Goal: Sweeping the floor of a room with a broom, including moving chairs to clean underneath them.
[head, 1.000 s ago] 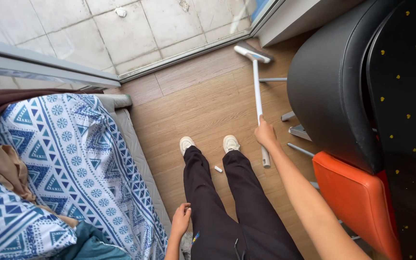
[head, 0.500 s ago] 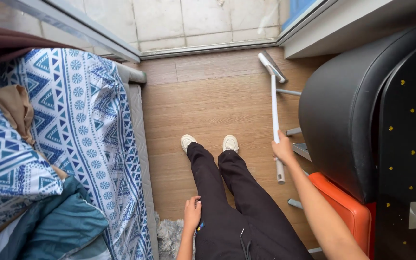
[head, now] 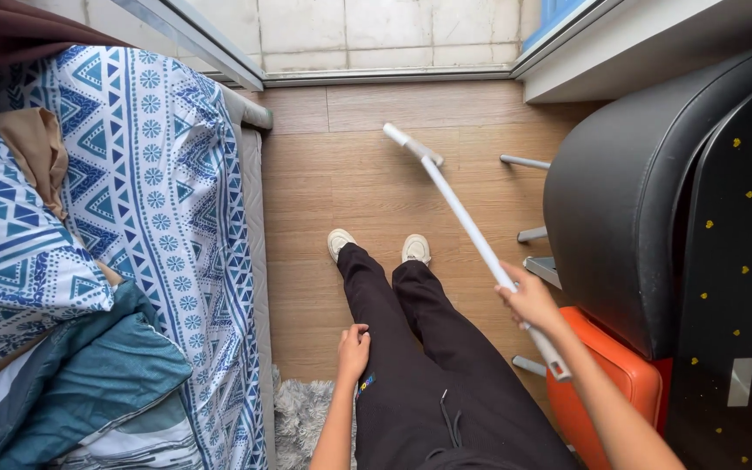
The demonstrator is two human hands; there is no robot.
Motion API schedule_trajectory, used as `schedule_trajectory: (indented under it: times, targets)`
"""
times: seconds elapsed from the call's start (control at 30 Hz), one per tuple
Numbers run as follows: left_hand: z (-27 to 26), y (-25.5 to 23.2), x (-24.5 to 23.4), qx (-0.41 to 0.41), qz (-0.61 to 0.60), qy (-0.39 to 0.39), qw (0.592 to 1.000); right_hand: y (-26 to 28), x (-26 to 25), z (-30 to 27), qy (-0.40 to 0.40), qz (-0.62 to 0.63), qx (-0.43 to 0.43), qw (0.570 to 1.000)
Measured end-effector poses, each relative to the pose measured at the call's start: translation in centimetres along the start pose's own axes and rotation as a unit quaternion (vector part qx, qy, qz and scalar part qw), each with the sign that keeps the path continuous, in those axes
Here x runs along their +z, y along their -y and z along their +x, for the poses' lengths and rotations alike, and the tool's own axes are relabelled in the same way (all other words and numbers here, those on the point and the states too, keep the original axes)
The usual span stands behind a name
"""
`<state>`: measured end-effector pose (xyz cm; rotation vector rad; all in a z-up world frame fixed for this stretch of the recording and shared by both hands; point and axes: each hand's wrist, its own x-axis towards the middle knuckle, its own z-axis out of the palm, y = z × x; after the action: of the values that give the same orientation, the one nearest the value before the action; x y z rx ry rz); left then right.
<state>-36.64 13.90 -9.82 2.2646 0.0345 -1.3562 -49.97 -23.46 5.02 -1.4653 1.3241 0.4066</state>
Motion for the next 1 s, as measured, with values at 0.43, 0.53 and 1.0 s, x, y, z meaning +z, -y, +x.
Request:
schedule_trajectory:
  times: [0.43,0.53,1.0]
  targets:
    - [-4.2,3.9,0.7,-0.018,-0.072,-0.055,0.996,4.8,13.0,6.8,-0.104,0.069,-0.043,0.991]
    - [-5.2,6.2,0.5,0.025,-0.154,-0.077,0.985,1.6,11.2,4.7,-0.114,0.111,-0.024,0.987]
    - [-4.4,15.7,-7.1,-0.016,0.001,0.035,0.999,0.1,20.2,20.4,-0.225,-0.009,-0.036,0.974]
